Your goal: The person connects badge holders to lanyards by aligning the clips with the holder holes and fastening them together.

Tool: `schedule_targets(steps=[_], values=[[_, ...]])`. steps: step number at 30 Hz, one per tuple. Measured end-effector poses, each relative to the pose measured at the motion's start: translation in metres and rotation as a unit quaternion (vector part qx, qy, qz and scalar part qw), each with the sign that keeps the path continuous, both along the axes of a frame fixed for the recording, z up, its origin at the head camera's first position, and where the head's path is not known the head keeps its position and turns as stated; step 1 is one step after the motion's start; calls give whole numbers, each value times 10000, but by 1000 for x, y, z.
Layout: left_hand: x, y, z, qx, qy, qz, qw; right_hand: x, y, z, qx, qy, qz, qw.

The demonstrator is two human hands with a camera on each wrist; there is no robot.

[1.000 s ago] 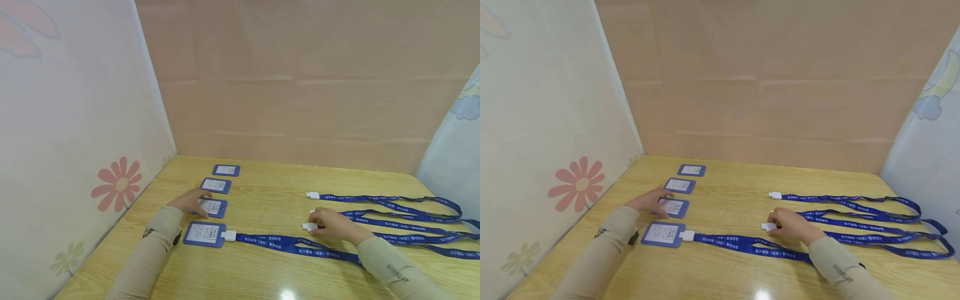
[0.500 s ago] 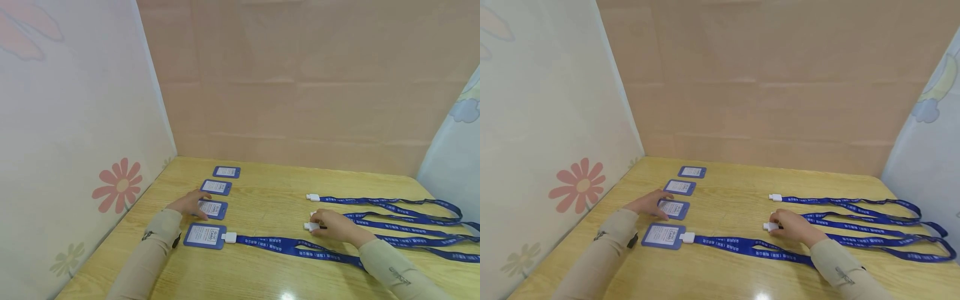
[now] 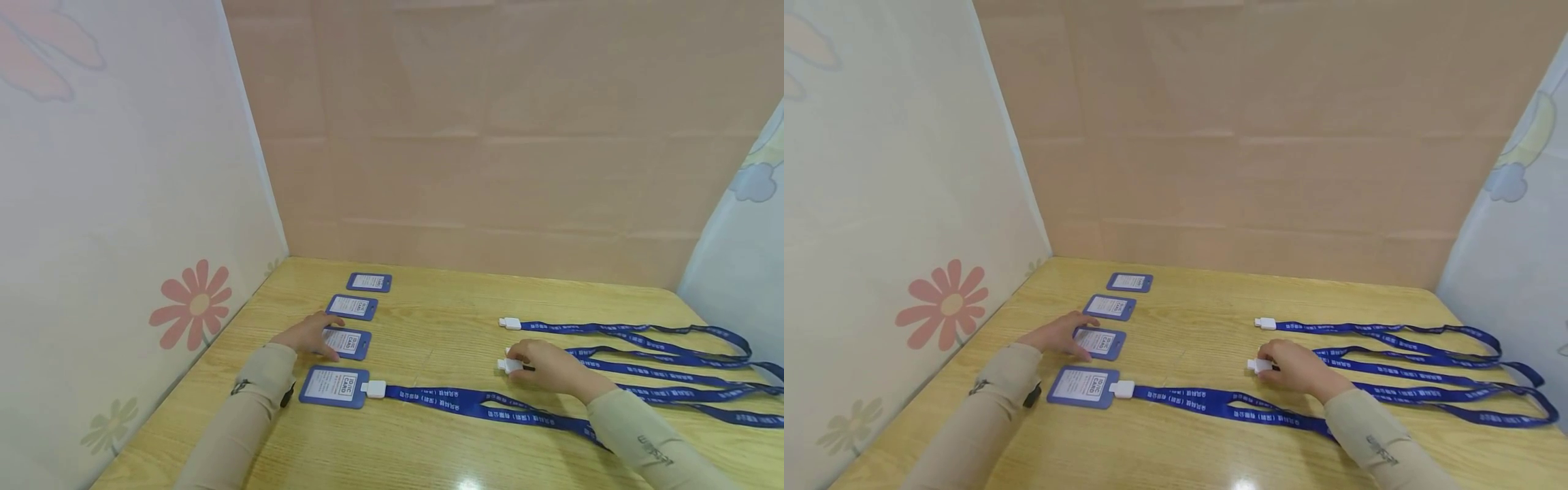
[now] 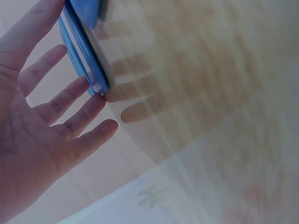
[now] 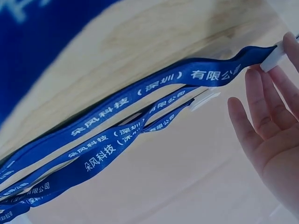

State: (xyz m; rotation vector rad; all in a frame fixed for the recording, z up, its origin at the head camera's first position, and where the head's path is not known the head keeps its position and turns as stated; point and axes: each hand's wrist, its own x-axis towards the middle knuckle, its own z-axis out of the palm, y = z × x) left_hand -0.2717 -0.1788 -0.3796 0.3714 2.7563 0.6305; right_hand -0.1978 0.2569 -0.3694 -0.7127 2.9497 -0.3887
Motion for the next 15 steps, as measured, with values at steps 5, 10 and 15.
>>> schedule_targets(steps=[5, 10, 15], values=[[-2, -1, -3, -57, 7, 18, 10000, 0, 1, 3, -14, 0, -64, 10000], [-2, -1, -3, -98, 15, 13, 9999, 0, 1, 7, -34, -13, -51, 10000], [0, 1, -1, -116, 17, 22, 9999, -1, 3, 7, 75, 134, 8, 9999]])
